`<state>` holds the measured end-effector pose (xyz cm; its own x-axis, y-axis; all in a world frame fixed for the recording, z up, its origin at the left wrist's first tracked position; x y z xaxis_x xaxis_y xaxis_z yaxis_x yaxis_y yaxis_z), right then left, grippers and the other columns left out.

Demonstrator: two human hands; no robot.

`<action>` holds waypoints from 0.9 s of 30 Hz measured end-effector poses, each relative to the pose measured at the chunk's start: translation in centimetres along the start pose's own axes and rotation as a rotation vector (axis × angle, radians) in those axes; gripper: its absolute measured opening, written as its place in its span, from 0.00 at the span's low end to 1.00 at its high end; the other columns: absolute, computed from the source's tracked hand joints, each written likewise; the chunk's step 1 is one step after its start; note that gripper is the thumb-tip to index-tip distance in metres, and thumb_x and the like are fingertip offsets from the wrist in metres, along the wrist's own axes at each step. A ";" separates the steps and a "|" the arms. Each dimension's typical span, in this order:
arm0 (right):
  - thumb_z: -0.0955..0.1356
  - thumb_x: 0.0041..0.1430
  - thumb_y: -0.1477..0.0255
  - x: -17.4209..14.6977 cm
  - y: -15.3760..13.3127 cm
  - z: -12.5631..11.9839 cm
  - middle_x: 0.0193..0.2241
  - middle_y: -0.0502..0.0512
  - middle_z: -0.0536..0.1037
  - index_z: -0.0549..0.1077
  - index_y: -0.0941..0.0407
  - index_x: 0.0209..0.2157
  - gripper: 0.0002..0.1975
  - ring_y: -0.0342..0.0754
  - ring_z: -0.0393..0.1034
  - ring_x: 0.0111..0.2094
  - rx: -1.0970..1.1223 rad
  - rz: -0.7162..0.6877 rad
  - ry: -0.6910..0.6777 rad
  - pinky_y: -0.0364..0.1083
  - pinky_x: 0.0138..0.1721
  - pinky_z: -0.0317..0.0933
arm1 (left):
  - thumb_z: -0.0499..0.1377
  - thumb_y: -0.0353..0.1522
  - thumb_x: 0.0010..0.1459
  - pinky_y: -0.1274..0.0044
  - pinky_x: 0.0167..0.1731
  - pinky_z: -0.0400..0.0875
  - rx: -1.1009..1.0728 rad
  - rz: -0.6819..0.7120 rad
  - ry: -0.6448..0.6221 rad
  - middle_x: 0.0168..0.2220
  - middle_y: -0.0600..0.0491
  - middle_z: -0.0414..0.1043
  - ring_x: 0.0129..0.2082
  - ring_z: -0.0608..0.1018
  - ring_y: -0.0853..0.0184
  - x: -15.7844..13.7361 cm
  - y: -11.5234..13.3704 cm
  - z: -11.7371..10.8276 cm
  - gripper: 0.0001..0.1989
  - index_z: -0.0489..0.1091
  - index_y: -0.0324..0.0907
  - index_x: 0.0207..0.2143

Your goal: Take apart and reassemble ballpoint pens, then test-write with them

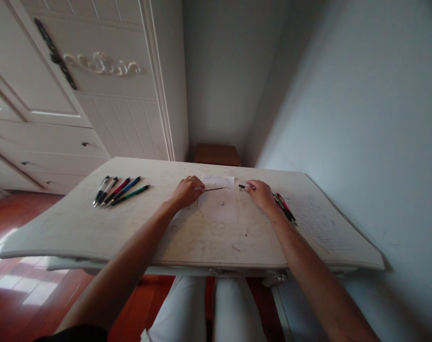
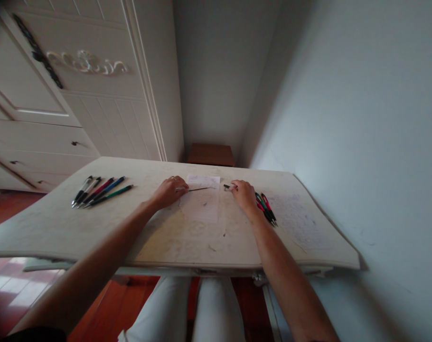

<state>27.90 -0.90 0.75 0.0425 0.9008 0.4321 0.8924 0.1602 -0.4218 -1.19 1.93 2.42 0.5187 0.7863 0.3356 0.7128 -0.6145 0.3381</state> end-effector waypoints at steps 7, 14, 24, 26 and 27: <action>0.65 0.60 0.69 0.4 -1.1 -1.3 0.35 0.57 0.81 0.78 0.56 0.35 0.10 0.51 0.74 0.35 0.122 0.002 0.182 0.49 0.42 0.64 | 0.57 0.33 0.59 0.67 0.49 0.66 0.001 -0.014 -0.048 0.43 0.48 0.74 0.46 0.73 0.58 0.0 0.3 0.3 0.09 0.76 0.43 0.37; 0.67 0.62 0.69 -0.6 -4.5 -0.4 0.37 0.57 0.80 0.79 0.55 0.37 0.09 0.52 0.72 0.41 0.158 -0.299 0.073 0.50 0.46 0.62 | 0.58 0.35 0.59 0.67 0.49 0.66 -0.042 0.040 -0.039 0.42 0.48 0.74 0.45 0.74 0.59 0.0 0.7 0.4 0.08 0.76 0.43 0.36; 0.68 0.61 0.77 -1.3 -6.7 1.2 0.43 0.57 0.81 0.75 0.55 0.50 0.15 0.52 0.70 0.47 -0.017 -0.405 -0.127 0.52 0.50 0.55 | 0.59 0.34 0.58 0.71 0.49 0.67 -0.135 0.108 -0.034 0.40 0.50 0.77 0.45 0.75 0.61 0.3 1.0 0.9 0.08 0.78 0.45 0.34; 0.68 0.62 0.77 -1.3 -7.0 1.2 0.41 0.56 0.81 0.76 0.54 0.49 0.14 0.51 0.70 0.45 -0.040 -0.433 -0.160 0.51 0.49 0.54 | 0.59 0.34 0.57 0.71 0.49 0.67 -0.155 0.113 -0.033 0.40 0.50 0.77 0.45 0.75 0.61 0.3 1.1 0.9 0.07 0.78 0.45 0.33; 0.68 0.62 0.77 -1.3 -7.2 1.2 0.40 0.56 0.81 0.76 0.54 0.48 0.13 0.51 0.70 0.44 -0.060 -0.446 -0.171 0.51 0.48 0.54 | 0.59 0.34 0.57 0.70 0.49 0.67 -0.161 0.115 -0.034 0.40 0.50 0.77 0.45 0.75 0.61 0.2 1.2 0.9 0.07 0.78 0.46 0.33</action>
Point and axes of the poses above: each hand's wrist, its own x-axis towards the middle knuckle, its own z-axis out of the palm, y = z × x, the point moved 3 cm from there along x, towards the middle knuckle
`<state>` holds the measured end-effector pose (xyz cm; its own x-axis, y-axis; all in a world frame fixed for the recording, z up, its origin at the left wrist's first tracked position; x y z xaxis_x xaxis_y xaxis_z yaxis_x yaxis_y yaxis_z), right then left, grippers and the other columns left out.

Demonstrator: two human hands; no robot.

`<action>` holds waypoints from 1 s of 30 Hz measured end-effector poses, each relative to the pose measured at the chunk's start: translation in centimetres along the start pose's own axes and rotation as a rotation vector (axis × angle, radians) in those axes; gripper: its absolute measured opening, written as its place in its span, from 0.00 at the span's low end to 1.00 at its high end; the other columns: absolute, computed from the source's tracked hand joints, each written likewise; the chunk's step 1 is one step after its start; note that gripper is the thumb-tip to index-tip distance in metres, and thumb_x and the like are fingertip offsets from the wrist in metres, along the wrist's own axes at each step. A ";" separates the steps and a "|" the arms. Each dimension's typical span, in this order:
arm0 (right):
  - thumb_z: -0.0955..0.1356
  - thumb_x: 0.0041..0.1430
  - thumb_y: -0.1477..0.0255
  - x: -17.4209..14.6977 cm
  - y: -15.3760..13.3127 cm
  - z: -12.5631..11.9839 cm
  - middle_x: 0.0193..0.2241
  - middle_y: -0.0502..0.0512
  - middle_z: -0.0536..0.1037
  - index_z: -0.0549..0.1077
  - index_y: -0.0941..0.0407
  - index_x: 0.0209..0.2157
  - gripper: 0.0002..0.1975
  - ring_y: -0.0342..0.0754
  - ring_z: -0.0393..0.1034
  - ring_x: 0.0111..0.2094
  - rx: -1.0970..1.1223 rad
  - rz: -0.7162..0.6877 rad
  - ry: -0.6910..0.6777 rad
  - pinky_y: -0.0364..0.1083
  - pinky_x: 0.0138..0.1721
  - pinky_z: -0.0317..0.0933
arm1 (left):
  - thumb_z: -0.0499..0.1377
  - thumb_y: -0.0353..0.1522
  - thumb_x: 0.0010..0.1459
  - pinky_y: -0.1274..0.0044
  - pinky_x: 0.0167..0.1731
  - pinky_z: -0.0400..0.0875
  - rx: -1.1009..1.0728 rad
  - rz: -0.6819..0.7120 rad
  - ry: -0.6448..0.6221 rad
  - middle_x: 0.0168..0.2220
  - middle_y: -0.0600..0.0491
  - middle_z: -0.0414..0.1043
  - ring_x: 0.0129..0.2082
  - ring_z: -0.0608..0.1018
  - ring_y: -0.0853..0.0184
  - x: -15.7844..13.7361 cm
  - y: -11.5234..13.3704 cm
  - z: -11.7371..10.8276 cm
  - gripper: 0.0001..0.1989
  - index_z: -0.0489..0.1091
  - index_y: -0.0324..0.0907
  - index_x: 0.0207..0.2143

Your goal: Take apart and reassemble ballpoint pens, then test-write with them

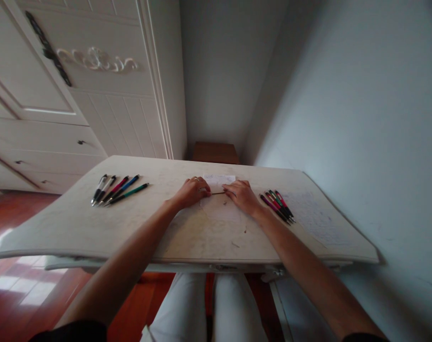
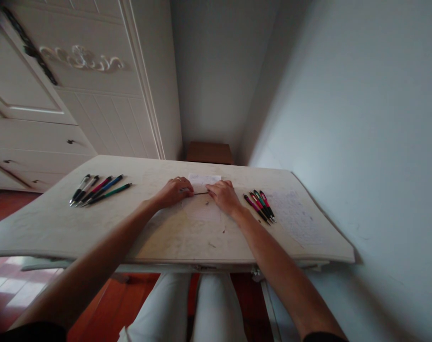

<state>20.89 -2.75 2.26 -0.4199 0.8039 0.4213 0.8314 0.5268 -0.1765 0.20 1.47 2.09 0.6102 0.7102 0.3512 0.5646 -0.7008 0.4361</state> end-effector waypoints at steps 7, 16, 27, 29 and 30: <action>0.63 0.66 0.76 0.2 -1.5 -0.1 0.37 0.59 0.79 0.75 0.58 0.46 0.12 0.53 0.66 0.43 -0.305 -0.194 -0.088 0.51 0.47 0.52 | 0.58 0.40 0.60 0.69 0.48 0.67 0.032 -0.001 0.006 0.40 0.48 0.77 0.44 0.75 0.59 0.1 0.0 -0.2 0.12 0.78 0.43 0.37; 0.62 0.66 0.76 0.3 -2.0 -0.4 0.37 0.60 0.77 0.74 0.60 0.46 0.12 0.55 0.65 0.42 -0.432 -0.212 -0.127 0.51 0.44 0.53 | 0.57 0.31 0.59 0.68 0.49 0.68 0.106 -0.087 0.082 0.42 0.46 0.76 0.45 0.75 0.59 -0.1 -0.6 -1.1 0.10 0.76 0.40 0.40; 0.65 0.63 0.78 0.8 -2.7 -1.4 0.32 0.61 0.77 0.77 0.59 0.36 0.09 0.54 0.67 0.40 -0.388 -0.190 -0.200 0.50 0.41 0.54 | 0.54 0.30 0.59 0.68 0.46 0.68 0.134 -0.154 0.146 0.38 0.47 0.78 0.40 0.76 0.59 0.1 -0.3 -1.6 0.10 0.76 0.42 0.35; 0.65 0.62 0.78 0.7 -2.4 -1.5 0.33 0.61 0.77 0.77 0.59 0.36 0.08 0.54 0.67 0.40 -0.366 -0.167 -0.202 0.50 0.41 0.54 | 0.54 0.31 0.60 0.69 0.44 0.69 0.118 -0.111 0.189 0.35 0.48 0.77 0.37 0.75 0.62 0.0 0.6 -1.6 0.10 0.76 0.41 0.35; 0.66 0.61 0.77 0.6 -2.2 -1.6 0.33 0.61 0.77 0.77 0.59 0.36 0.07 0.54 0.67 0.40 -0.360 -0.159 -0.203 0.50 0.42 0.54 | 0.55 0.32 0.60 0.71 0.42 0.69 0.102 -0.084 0.197 0.33 0.49 0.76 0.34 0.75 0.63 0.0 1.1 -1.6 0.10 0.76 0.41 0.35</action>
Point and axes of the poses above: each hand's wrist, its own x-axis towards the middle knuckle, its own z-axis out of the palm, y = z × x, the point moved 3 cm from there along x, towards the middle knuckle
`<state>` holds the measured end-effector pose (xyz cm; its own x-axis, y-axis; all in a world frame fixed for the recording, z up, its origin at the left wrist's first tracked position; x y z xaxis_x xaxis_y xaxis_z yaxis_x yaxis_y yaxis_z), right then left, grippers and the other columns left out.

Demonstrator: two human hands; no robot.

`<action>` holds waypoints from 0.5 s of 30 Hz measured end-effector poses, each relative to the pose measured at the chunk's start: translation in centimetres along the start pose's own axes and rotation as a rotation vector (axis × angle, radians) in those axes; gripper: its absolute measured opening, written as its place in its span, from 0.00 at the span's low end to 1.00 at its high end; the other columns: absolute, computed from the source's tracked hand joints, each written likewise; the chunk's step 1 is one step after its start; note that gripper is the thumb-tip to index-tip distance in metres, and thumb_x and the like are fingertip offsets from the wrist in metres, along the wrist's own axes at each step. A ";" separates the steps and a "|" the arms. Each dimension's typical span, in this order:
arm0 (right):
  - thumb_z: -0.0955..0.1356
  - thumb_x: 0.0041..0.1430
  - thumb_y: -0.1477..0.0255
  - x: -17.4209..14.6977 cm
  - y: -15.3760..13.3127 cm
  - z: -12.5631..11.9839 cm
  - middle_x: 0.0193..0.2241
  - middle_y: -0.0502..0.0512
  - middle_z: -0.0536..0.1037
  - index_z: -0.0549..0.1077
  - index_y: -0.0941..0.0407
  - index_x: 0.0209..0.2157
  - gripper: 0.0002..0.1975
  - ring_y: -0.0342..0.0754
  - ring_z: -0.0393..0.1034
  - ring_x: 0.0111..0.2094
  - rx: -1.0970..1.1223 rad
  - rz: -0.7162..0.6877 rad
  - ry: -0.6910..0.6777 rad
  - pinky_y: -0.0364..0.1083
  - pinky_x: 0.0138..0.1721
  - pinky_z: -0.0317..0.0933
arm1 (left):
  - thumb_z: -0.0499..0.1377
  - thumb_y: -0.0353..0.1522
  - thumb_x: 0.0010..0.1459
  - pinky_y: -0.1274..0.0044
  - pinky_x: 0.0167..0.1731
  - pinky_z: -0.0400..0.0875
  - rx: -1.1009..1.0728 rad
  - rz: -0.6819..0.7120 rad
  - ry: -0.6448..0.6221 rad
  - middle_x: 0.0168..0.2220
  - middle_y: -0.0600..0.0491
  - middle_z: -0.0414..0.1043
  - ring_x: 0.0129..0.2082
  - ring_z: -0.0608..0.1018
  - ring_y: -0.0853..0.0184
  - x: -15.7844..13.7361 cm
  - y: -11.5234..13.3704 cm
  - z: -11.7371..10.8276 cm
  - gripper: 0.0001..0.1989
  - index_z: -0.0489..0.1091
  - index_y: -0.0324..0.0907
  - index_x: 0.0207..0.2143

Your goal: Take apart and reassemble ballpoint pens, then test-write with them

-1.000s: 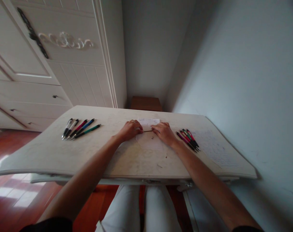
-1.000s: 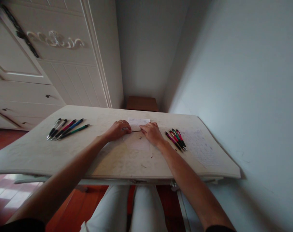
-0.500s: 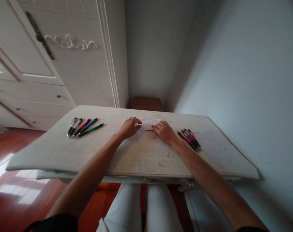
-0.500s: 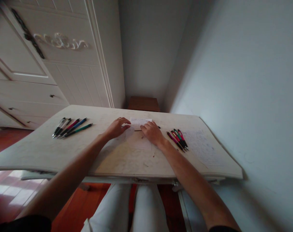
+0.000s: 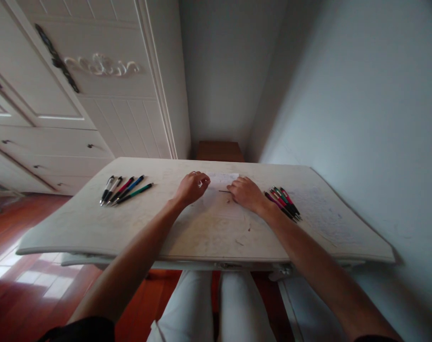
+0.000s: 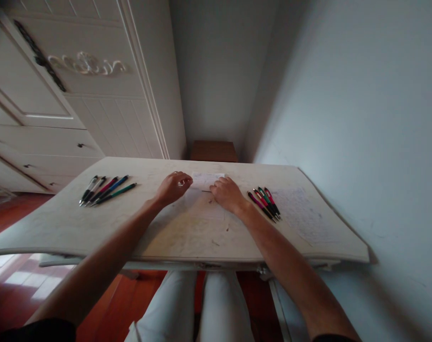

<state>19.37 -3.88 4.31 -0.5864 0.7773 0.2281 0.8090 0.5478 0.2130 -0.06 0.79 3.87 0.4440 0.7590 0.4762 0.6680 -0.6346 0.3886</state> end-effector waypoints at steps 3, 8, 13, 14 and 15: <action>0.68 0.58 0.77 -0.4 0.5 -0.1 0.35 0.61 0.77 0.77 0.59 0.38 0.07 0.55 0.66 0.42 0.021 0.017 0.004 0.50 0.43 0.54 | 0.57 0.36 0.61 0.74 0.37 0.68 -0.076 0.089 -0.055 0.30 0.51 0.74 0.30 0.73 0.66 -0.4 1.9 0.6 0.10 0.76 0.42 0.36; 0.66 0.56 0.78 -1.0 1.5 -1.1 0.35 0.60 0.75 0.77 0.59 0.38 0.09 0.54 0.65 0.41 0.089 0.168 0.145 0.49 0.42 0.56 | 0.60 0.38 0.59 0.74 0.41 0.69 -0.162 0.238 -0.257 0.37 0.48 0.73 0.37 0.75 0.64 -1.2 4.5 2.9 0.11 0.78 0.43 0.40; 0.64 0.56 0.78 -1.6 2.8 -1.6 0.32 0.58 0.74 0.76 0.58 0.33 0.09 0.53 0.65 0.38 0.229 0.302 0.357 0.48 0.42 0.59 | 0.58 0.33 0.60 0.73 0.43 0.69 -0.190 0.193 -0.281 0.37 0.48 0.73 0.38 0.75 0.64 -1.0 4.4 3.7 0.09 0.79 0.44 0.35; 0.64 0.56 0.78 -1.8 3.0 -1.5 0.32 0.58 0.74 0.76 0.57 0.33 0.09 0.53 0.66 0.38 0.275 0.312 0.394 0.48 0.42 0.59 | 0.58 0.32 0.60 0.73 0.42 0.69 -0.221 0.170 -0.261 0.36 0.49 0.74 0.37 0.75 0.64 -0.9 4.2 3.7 0.09 0.79 0.43 0.35; 0.64 0.56 0.78 -1.9 3.2 -1.5 0.32 0.58 0.74 0.76 0.57 0.33 0.09 0.52 0.66 0.39 0.326 0.315 0.429 0.48 0.43 0.60 | 0.58 0.32 0.60 0.74 0.41 0.69 -0.263 0.135 -0.230 0.36 0.49 0.74 0.36 0.75 0.65 -0.7 4.0 3.6 0.08 0.78 0.42 0.34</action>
Point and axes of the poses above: each hand's wrist, its own x-axis towards the middle knuckle, its own z-axis out of the palm, y = z × x, the point moved 3 cm from there along x, towards the middle knuckle
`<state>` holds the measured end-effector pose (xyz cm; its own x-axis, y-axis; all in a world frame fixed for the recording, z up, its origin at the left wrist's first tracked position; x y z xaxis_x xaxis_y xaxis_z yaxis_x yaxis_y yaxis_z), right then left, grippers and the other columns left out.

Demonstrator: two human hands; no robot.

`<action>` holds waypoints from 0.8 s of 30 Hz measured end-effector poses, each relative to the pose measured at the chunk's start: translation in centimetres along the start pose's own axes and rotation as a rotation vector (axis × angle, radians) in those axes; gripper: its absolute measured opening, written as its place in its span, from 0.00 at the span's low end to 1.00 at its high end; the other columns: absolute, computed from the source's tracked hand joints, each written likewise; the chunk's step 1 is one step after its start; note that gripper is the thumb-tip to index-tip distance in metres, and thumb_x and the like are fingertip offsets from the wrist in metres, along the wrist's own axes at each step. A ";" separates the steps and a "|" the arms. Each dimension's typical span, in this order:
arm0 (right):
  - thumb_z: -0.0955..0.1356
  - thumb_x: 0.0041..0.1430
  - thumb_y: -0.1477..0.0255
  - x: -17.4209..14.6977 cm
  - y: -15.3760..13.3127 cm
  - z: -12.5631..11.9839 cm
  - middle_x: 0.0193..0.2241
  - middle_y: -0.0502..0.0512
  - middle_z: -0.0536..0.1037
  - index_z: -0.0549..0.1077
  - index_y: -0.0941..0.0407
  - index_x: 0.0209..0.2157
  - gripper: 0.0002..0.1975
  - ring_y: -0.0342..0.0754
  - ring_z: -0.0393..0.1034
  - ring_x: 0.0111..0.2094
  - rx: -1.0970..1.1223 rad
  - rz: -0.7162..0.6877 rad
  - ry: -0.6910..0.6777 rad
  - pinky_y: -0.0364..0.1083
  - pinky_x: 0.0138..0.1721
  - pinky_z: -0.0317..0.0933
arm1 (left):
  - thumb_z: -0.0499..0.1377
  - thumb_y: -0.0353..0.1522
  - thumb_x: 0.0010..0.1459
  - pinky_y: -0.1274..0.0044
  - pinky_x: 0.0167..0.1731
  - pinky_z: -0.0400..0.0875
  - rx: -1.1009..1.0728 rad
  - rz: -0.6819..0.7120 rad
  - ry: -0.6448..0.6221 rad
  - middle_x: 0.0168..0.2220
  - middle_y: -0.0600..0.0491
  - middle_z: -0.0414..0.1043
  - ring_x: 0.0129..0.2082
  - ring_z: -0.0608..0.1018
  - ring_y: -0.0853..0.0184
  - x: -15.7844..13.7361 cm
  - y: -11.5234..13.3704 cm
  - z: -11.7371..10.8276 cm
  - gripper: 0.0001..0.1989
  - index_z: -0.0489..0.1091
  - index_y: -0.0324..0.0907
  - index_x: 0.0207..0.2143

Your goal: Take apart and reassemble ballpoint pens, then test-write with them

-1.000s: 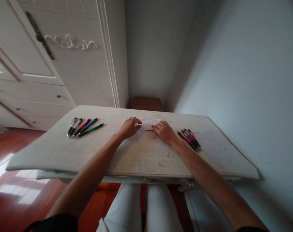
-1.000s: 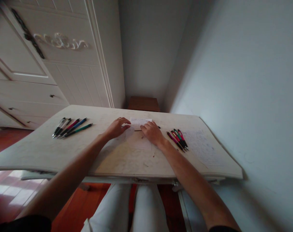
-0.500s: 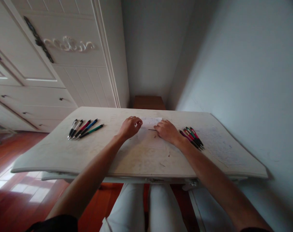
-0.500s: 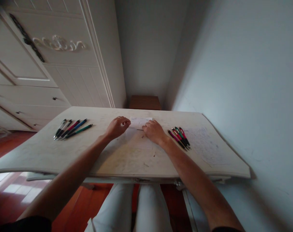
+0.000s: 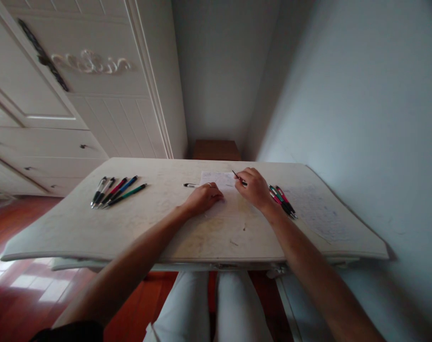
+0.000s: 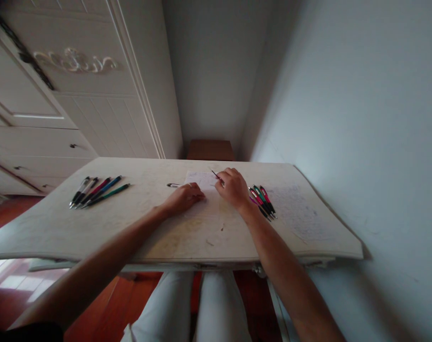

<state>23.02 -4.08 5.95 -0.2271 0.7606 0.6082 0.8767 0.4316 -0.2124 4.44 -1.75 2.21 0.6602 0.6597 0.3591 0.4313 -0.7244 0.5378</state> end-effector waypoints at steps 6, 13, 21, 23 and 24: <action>0.63 0.62 0.74 -0.2 0.5 0.0 0.38 0.58 0.77 0.76 0.56 0.38 0.10 0.51 0.69 0.43 0.262 -0.016 0.087 0.49 0.49 0.62 | 0.61 0.34 0.56 0.77 0.28 0.68 -0.466 -0.243 0.250 0.29 0.51 0.75 0.27 0.74 0.69 0.5 -1.7 -1.0 0.07 0.71 0.38 0.33; 0.63 0.65 0.70 -0.3 -0.2 0.6 0.38 0.58 0.78 0.77 0.55 0.43 0.12 0.51 0.70 0.42 0.330 -0.067 -0.001 0.50 0.46 0.64 | 0.63 0.41 0.54 0.79 0.25 0.67 -0.899 -0.285 0.319 0.35 0.49 0.76 0.27 0.76 0.71 0.2 -1.4 -1.8 0.21 0.67 0.38 0.46; 0.65 0.65 0.68 -0.6 0.5 1.3 0.37 0.57 0.79 0.77 0.55 0.47 0.13 0.50 0.71 0.40 0.338 -0.065 -0.033 0.48 0.45 0.64 | 0.68 0.43 0.48 0.78 0.28 0.69 -1.069 -0.345 0.306 0.41 0.43 0.78 0.33 0.80 0.66 0.2 -1.5 -1.9 0.22 0.67 0.37 0.37; 0.65 0.65 0.67 -0.6 0.5 1.3 0.36 0.57 0.79 0.78 0.54 0.45 0.12 0.50 0.71 0.40 0.347 -0.065 -0.020 0.49 0.44 0.65 | 0.69 0.43 0.47 0.78 0.28 0.69 -1.089 -0.377 0.317 0.41 0.42 0.78 0.33 0.80 0.65 0.2 -1.4 -1.9 0.22 0.67 0.37 0.35; 0.66 0.65 0.66 -0.6 0.5 1.3 0.36 0.57 0.79 0.78 0.54 0.44 0.12 0.50 0.72 0.40 0.352 -0.073 -0.012 0.49 0.44 0.65 | 0.69 0.43 0.46 0.79 0.28 0.68 -1.094 -0.389 0.326 0.41 0.43 0.78 0.33 0.80 0.65 0.2 -1.3 -2.0 0.22 0.67 0.37 0.34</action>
<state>23.03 -3.67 4.47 -0.2900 0.7264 0.6230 0.6585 0.6239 -0.4209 2.78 -0.32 3.06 0.3470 0.9301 0.1202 -0.2866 -0.0169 0.9579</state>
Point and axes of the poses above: each hand's wrist, its own x-axis towards the middle knuckle, its own z-axis out of the palm, y = z × x, the point moved 3 cm from there along x, towards the middle knuckle
